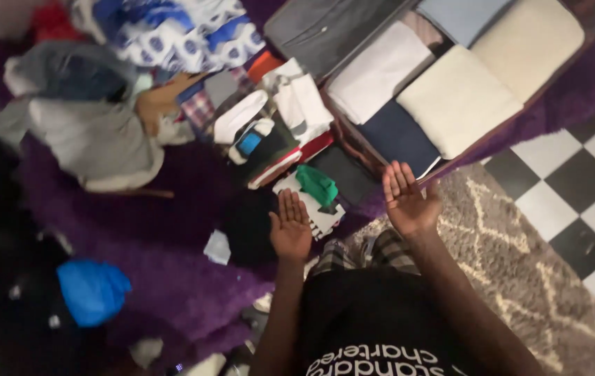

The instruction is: The person places a folded cloth into an open suitcase, presses it down by hand, and then picks up and holds another folded garment.

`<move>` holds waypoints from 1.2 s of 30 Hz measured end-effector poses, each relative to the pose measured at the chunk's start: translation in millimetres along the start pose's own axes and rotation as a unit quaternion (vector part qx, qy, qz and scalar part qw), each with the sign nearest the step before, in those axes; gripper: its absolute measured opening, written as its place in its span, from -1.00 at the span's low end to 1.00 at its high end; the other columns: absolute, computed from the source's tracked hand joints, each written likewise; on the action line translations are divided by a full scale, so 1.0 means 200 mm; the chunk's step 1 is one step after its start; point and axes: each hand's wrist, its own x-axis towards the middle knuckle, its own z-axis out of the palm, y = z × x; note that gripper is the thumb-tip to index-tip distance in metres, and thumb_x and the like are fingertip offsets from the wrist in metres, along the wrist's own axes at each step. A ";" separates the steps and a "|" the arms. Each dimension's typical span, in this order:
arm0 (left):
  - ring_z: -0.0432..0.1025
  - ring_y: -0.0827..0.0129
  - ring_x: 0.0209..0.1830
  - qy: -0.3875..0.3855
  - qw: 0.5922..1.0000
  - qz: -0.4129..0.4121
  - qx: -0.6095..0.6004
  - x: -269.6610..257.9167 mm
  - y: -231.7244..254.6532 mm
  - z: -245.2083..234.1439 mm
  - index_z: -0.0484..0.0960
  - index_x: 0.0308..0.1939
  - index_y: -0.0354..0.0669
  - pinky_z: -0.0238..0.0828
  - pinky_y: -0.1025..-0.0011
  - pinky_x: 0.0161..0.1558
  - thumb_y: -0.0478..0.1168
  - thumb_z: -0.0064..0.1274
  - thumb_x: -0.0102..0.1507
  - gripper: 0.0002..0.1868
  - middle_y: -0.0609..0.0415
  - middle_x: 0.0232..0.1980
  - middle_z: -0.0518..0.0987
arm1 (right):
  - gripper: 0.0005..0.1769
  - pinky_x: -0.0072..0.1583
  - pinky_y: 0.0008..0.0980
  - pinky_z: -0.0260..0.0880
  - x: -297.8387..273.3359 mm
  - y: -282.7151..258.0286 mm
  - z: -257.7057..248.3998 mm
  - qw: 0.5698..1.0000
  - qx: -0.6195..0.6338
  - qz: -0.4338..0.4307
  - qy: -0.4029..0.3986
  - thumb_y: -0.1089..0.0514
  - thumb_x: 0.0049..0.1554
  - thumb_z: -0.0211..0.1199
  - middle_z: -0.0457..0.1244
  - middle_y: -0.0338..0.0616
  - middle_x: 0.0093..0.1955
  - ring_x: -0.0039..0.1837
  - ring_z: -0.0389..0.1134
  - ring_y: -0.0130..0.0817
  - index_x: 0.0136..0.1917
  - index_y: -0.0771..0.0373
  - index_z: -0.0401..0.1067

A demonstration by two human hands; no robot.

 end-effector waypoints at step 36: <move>0.55 0.33 -0.05 0.264 0.944 0.189 0.055 -0.36 0.82 -1.29 0.55 -0.03 0.11 0.54 0.27 -0.02 -0.04 0.08 0.39 -0.86 0.20 0.00 0.66 | -0.19 0.49 -0.06 0.26 -0.25 0.90 -0.18 0.975 -0.068 0.194 -0.085 -0.36 0.36 -0.07 0.23 0.11 0.51 0.51 0.27 -0.02 0.45 0.42 0.29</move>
